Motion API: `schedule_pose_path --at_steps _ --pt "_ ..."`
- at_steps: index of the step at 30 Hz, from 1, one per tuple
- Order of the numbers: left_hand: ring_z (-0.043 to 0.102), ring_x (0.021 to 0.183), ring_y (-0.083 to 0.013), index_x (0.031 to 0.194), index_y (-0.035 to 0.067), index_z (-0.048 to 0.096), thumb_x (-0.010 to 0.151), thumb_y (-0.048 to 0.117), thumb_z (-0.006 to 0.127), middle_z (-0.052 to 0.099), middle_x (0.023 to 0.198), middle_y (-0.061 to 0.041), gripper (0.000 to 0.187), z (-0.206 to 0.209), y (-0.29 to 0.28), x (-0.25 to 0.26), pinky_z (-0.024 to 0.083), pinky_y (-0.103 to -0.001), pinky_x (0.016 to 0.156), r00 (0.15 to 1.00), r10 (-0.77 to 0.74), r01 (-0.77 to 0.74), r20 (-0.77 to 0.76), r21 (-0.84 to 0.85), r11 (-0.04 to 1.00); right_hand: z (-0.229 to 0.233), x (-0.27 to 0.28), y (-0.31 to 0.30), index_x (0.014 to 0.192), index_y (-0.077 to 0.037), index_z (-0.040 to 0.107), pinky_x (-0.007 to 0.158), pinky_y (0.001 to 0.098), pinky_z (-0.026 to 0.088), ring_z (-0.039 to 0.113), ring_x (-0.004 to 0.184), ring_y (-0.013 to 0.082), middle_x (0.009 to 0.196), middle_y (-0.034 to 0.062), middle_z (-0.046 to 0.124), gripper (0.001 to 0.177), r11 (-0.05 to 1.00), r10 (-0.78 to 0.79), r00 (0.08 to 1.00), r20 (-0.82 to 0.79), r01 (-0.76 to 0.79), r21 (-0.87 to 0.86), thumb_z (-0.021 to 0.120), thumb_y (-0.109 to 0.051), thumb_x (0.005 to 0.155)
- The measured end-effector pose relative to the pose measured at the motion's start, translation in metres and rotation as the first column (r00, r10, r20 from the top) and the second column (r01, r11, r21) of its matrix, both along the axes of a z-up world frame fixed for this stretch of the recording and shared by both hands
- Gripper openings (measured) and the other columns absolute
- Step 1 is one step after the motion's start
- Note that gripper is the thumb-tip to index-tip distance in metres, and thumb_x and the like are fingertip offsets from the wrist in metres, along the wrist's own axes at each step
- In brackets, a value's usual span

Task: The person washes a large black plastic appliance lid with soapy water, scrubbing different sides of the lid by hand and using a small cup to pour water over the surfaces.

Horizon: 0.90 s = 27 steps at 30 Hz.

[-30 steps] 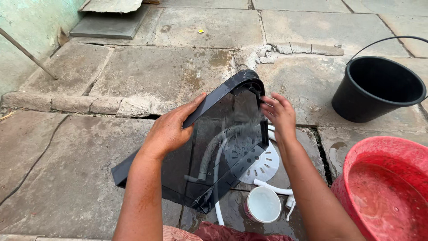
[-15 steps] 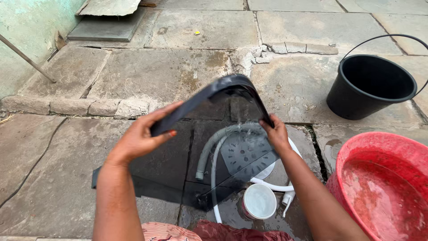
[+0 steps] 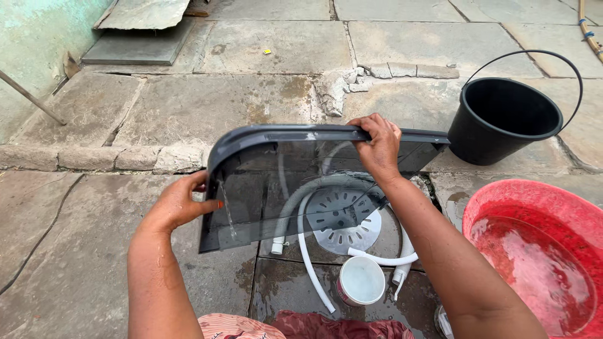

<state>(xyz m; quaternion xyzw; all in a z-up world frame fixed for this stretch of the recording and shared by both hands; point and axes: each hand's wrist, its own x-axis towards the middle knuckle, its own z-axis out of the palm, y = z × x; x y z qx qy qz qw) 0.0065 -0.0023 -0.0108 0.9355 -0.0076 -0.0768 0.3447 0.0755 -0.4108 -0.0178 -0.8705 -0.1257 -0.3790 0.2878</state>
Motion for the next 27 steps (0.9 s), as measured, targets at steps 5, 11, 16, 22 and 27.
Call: schedule_pose_path --at_steps 5,11,16,22,27 --pt "0.064 0.129 -0.0213 0.143 0.027 0.06 0.067 0.01 0.079 0.071 0.136 -0.003 0.08 0.029 -0.009 -0.009 0.046 -0.041 0.108 0.995 -0.084 0.096 0.056 -0.251 0.963 -0.033 0.002 -0.002 0.093 -0.018 0.077 0.108 0.0439 0.031 0.062 0.1 0.0185 0.092 -0.0041 0.063 0.023 0.998 0.031 0.995 -0.095 -0.026 0.051 0.08 -0.003 0.075" --pt "0.052 0.137 -0.0257 0.151 0.03 0.048 0.068 0.032 0.086 0.057 0.148 -0.009 0.091 0.051 -0.07 -0.012 0.041 -0.041 0.109 0.927 -0.197 0.287 0.318 -0.264 0.921 -0.039 -0.003 0.003 0.091 -0.018 0.078 0.113 0.043 0.033 0.065 0.103 0.0143 0.097 -0.0082 0.069 0.024 0.996 0.079 0.993 -0.084 -0.074 0.059 0.077 0.0 0.075" --pt "0.072 0.114 -0.0201 0.131 0.034 0.069 0.056 0.04 0.091 0.075 0.126 0.0 0.079 0.048 -0.089 -0.008 0.053 -0.037 0.102 0.981 -0.032 0.031 0.192 0.007 0.999 -0.032 -0.018 0.009 0.105 -0.015 0.075 0.115 0.0471 0.035 0.059 0.118 0.0236 0.11 0.0024 0.067 0.033 0.99 0.119 0.992 -0.045 -0.115 0.086 0.073 0.001 0.076" --pt "0.072 0.11 -0.0191 0.121 0.025 0.074 0.056 0.032 0.094 0.077 0.118 -0.001 0.069 0.024 -0.068 0.0 0.056 -0.036 0.096 0.941 -0.011 0.064 0.339 -0.145 0.987 -0.192 -0.102 0.008 0.112 -0.004 0.064 0.101 0.0344 0.046 0.059 0.115 0.0225 0.118 0.0083 0.062 0.029 0.779 0.065 0.997 -0.035 -0.029 0.627 0.052 0.003 0.087" --pt "0.072 0.111 -0.0178 0.121 0.021 0.074 0.061 0.032 0.092 0.077 0.118 0.0 0.063 0.003 -0.052 0.005 0.055 -0.035 0.097 0.909 -0.004 0.117 0.416 -0.245 0.962 -0.375 -0.163 -0.013 0.121 -0.019 0.061 0.092 0.0488 0.052 0.061 0.108 0.0226 0.122 0.0011 0.063 0.024 -0.176 0.398 0.631 -0.666 0.765 0.62 0.062 -0.02 0.097"
